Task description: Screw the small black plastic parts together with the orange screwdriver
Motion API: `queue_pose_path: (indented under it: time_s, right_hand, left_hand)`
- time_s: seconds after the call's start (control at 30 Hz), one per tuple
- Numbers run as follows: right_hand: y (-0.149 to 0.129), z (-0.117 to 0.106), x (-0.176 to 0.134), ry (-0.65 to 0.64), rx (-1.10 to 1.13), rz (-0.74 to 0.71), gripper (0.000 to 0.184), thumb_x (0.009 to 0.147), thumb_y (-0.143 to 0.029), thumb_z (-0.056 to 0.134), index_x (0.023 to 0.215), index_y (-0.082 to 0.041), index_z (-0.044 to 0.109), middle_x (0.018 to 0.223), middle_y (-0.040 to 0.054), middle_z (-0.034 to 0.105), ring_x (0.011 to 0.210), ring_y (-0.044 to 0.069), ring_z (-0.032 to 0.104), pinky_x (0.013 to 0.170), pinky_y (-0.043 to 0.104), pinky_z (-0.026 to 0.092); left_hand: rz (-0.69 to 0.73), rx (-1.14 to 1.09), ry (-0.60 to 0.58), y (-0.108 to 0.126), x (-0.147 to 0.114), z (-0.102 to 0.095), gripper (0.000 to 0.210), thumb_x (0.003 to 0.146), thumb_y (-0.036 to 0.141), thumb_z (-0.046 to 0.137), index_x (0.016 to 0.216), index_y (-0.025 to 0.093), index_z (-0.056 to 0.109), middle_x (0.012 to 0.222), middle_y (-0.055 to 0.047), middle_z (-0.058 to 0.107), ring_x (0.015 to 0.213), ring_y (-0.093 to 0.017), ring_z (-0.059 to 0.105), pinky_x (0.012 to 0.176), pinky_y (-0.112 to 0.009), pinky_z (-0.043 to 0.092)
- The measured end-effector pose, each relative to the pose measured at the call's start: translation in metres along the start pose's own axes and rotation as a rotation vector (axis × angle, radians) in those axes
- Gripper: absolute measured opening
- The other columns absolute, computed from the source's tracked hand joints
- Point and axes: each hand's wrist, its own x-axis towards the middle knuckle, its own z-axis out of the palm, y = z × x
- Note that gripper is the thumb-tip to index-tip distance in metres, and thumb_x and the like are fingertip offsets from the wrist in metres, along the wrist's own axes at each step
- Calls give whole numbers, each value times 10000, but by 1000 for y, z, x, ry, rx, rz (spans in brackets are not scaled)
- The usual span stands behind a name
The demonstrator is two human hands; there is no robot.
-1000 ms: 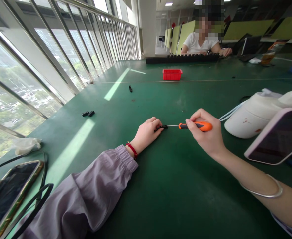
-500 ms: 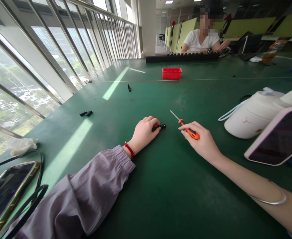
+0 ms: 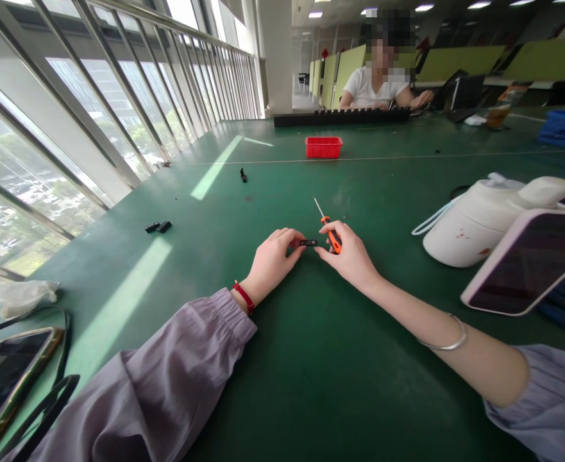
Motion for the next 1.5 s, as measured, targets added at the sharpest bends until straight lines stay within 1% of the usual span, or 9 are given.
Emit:
queue_pose_path:
  time_s: [0.1, 0.17, 0.33, 0.47, 0.6, 0.87, 1.3, 1.5]
  right_hand:
    - [5, -4, -1, -18, 22, -19, 220, 718, -221, 648, 922, -222, 568, 974, 45, 576, 873, 211, 581, 789, 347, 453]
    - [8, -4, -1, -25, 47, -44, 181, 724, -224, 653, 891, -222, 582, 946, 36, 583, 885, 206, 582, 806, 338, 445]
    - [7, -2, -1, -41, 57, -102, 77, 767, -237, 631, 835, -215, 602, 848, 17, 562, 796, 172, 566, 755, 295, 433]
    - [5, -3, -3, -40, 18, -118, 72, 774, -232, 633, 838, -213, 608, 839, 15, 552, 777, 167, 559, 736, 288, 425]
    - [5, -3, -4, -46, -11, -129, 78, 772, -226, 632, 847, -213, 616, 843, 14, 549, 769, 166, 563, 724, 289, 424]
    - [5, -4, -5, -70, -34, -134, 76, 775, -238, 635, 846, -217, 618, 853, 20, 560, 773, 171, 576, 725, 294, 435]
    - [5, -4, -5, -84, -37, -140, 63, 782, -242, 630, 839, -215, 628, 861, 28, 579, 788, 183, 588, 731, 303, 438]
    - [5, -4, -5, -95, -63, -146, 54, 780, -248, 631, 828, -223, 632, 844, 26, 584, 779, 184, 585, 726, 303, 435]
  left_hand:
    - [25, 11, -17, 2, 0, -1, 99, 858, 233, 533, 920, 197, 602, 880, -22, 613, 841, -162, 567, 718, -274, 452]
    - [36, 7, -16, 3, -1, -1, 93, 855, 236, 538, 909, 197, 603, 882, -22, 611, 839, -159, 568, 719, -269, 455]
    - [68, -6, -5, 3, -1, 0, 96, 852, 235, 539, 907, 191, 606, 927, -27, 614, 860, -152, 569, 748, -264, 461]
    - [97, -5, 13, 4, -1, -1, 142, 840, 226, 550, 964, 188, 609, 973, -40, 611, 901, -163, 564, 807, -282, 461]
    - [127, -10, -20, 6, -1, -3, 113, 857, 259, 552, 909, 189, 623, 925, -34, 619, 888, -170, 557, 795, -292, 453]
    - [113, -116, -39, 0, 0, -2, 143, 871, 313, 562, 894, 200, 647, 910, -29, 638, 896, -172, 555, 816, -300, 452]
    - [71, -186, -57, -3, 2, -1, 139, 848, 312, 596, 865, 204, 682, 891, -19, 675, 880, -169, 575, 820, -310, 453]
    - [32, -291, -118, -5, 4, -1, 144, 842, 297, 595, 837, 188, 688, 863, -21, 663, 813, -141, 595, 751, -264, 468]
